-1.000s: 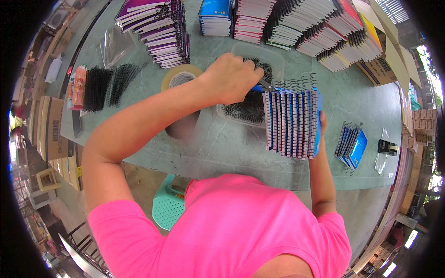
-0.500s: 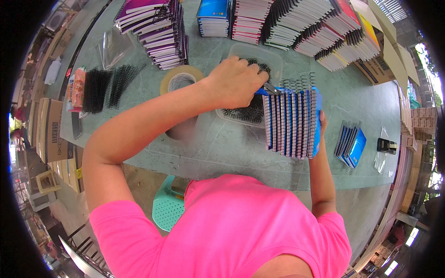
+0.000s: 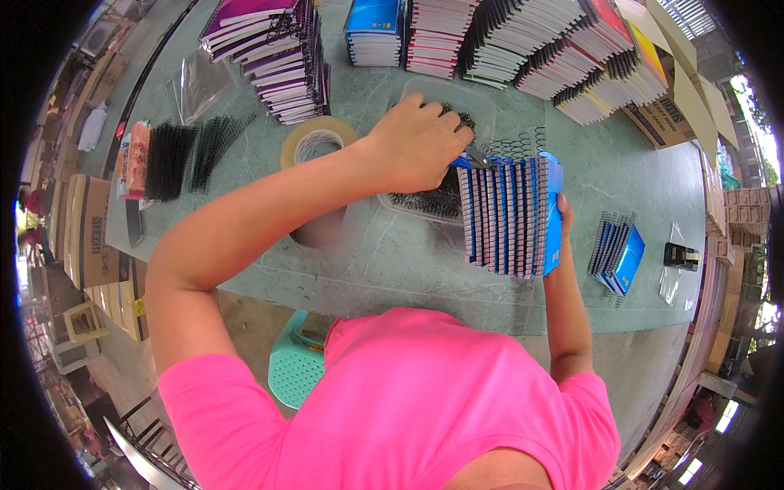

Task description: The person trims the excess wire from spiral notebooks using pliers and stacks the finished notebooks onto a table.

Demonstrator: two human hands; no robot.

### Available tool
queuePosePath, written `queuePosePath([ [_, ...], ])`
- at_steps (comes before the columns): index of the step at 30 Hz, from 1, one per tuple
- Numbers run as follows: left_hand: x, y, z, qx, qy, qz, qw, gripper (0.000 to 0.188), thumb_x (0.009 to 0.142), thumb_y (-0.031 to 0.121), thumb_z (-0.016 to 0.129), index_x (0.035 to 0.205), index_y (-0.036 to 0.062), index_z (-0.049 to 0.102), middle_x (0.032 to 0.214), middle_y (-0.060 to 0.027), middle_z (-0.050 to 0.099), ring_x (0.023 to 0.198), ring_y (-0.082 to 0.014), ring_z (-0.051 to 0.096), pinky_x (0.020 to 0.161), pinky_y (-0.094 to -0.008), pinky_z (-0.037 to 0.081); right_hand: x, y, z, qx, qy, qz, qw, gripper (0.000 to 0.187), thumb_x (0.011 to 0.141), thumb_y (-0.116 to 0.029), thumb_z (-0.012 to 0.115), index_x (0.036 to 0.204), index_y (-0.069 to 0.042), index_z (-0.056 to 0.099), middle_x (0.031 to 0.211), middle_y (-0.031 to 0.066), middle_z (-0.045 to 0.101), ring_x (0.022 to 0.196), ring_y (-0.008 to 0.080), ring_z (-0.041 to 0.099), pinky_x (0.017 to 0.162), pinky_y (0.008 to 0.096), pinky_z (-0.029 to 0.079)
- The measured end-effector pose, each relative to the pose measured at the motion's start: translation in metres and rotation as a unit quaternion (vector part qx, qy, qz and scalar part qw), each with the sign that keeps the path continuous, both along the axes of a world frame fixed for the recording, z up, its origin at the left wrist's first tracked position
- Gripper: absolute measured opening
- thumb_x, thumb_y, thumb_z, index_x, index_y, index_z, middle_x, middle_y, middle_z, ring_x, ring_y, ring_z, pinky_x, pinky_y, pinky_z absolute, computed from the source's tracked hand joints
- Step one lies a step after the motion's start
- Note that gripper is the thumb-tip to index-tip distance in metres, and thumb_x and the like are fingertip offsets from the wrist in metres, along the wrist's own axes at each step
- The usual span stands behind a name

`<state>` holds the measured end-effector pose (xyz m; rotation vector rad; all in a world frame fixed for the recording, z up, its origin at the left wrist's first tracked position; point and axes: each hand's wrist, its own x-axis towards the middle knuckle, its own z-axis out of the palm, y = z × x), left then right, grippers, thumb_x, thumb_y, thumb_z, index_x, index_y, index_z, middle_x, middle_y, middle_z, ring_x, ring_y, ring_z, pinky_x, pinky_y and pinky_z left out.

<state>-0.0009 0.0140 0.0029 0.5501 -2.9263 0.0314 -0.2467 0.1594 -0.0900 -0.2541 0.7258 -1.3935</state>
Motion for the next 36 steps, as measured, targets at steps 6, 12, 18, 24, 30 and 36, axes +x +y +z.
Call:
queuePosePath([
  [6,-0.004,0.005,0.005,0.106,-0.077,0.055,0.99,0.03,0.064,0.016,0.064,0.089,0.0063,0.053,0.079,-0.007,0.055,0.08,-0.0245,0.055,0.07,-0.0348,0.041,0.002,0.001,-0.002,0.011,0.016,0.004,1.0,0.062,0.069,-0.038,0.063,0.113,0.002,0.047,0.101,0.0163,0.059,0.086,0.0277,0.06,0.076,0.039,0.051],
  [12,-0.001,-0.003,0.004,-0.006,0.03,0.012,0.999,0.032,0.064,0.017,0.064,0.093,0.0074,0.054,0.087,-0.0075,0.054,0.089,-0.0246,0.051,0.075,-0.0363,0.038,0.001,0.001,-0.004,0.03,0.023,-0.002,0.999,0.065,0.068,-0.038,0.064,0.114,0.003,0.046,0.099,0.0176,0.059,0.083,0.0282,0.06,0.072,0.0388,0.051],
  [18,-0.009,0.001,0.0,-0.014,-0.002,-0.004,1.0,0.028,0.065,0.018,0.064,0.089,0.0079,0.054,0.086,-0.0071,0.054,0.084,-0.0232,0.053,0.072,-0.0342,0.038,0.004,-0.001,0.001,0.023,0.005,0.017,1.0,0.065,0.067,-0.038,0.065,0.113,0.003,0.047,0.099,0.0177,0.058,0.083,0.029,0.06,0.073,0.0403,0.051],
  [24,-0.008,0.003,0.0,0.107,-0.05,0.021,0.993,0.028,0.066,0.019,0.065,0.088,0.0067,0.053,0.085,-0.008,0.054,0.081,-0.0243,0.054,0.072,-0.0357,0.04,0.0,-0.001,-0.003,0.008,0.002,0.037,0.999,0.065,0.066,-0.037,0.066,0.114,0.003,0.046,0.1,0.0176,0.058,0.084,0.0294,0.06,0.073,0.041,0.051],
  [30,-0.001,-0.001,0.0,-0.018,0.033,-0.022,0.999,0.029,0.067,0.019,0.065,0.09,0.0062,0.052,0.084,-0.0102,0.055,0.08,-0.0265,0.054,0.071,-0.0355,0.041,0.001,-0.001,-0.005,0.019,0.024,0.016,0.999,0.067,0.066,-0.037,0.066,0.115,0.003,0.045,0.1,0.0179,0.058,0.084,0.0289,0.06,0.073,0.0391,0.051],
  [36,-0.006,0.001,0.005,0.067,-0.031,0.012,0.997,0.03,0.065,0.017,0.064,0.09,0.006,0.051,0.084,-0.0094,0.055,0.081,-0.0268,0.055,0.072,-0.0361,0.041,0.004,-0.001,0.0,0.023,0.024,0.024,0.999,0.067,0.067,-0.038,0.065,0.115,0.003,0.045,0.1,0.018,0.058,0.083,0.0289,0.06,0.073,0.039,0.051],
])
